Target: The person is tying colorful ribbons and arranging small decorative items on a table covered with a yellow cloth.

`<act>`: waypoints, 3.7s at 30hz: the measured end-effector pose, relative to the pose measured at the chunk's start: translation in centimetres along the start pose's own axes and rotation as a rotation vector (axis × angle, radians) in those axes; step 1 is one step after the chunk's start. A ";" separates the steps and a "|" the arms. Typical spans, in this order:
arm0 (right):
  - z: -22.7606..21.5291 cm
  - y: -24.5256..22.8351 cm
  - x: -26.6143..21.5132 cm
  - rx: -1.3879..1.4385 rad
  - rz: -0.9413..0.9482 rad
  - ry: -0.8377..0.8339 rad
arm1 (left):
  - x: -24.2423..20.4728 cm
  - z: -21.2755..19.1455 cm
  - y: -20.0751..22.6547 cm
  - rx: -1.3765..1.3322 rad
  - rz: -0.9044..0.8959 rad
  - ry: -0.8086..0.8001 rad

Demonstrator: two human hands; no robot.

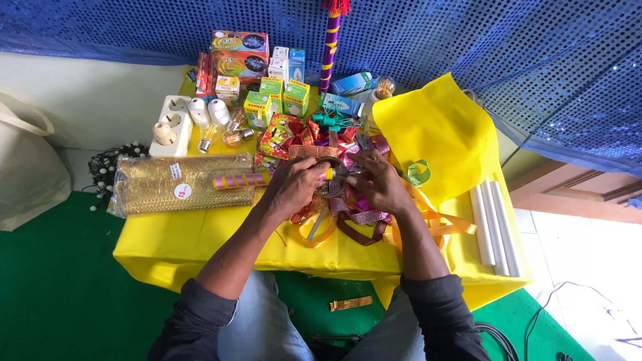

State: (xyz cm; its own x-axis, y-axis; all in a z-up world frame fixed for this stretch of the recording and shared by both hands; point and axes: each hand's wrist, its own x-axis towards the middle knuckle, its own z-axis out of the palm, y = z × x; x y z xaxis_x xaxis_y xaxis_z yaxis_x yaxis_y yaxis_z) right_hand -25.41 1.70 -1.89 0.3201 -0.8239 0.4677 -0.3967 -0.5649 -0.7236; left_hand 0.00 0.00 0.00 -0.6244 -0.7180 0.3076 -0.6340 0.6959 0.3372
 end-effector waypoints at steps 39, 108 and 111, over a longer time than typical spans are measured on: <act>-0.9 -0.6 -0.2 0.221 0.165 0.139 | -0.6 1.1 -1.8 -0.079 -0.024 0.045; -4.2 -12.1 9.7 -0.087 -0.458 0.201 | 1.0 -0.9 3.5 -0.614 0.054 0.760; -3.6 -14.0 10.4 -0.269 -0.484 0.128 | 1.0 -2.4 4.5 -0.528 -0.051 0.801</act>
State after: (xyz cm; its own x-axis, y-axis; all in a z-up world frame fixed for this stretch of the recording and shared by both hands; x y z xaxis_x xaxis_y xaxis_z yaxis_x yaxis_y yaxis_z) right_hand -19.64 0.88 14.88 0.4202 -0.4576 0.7836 -0.4411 -0.8577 -0.2643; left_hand -2.44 2.39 3.95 0.0197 -0.6809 0.7321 -0.2421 0.7072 0.6643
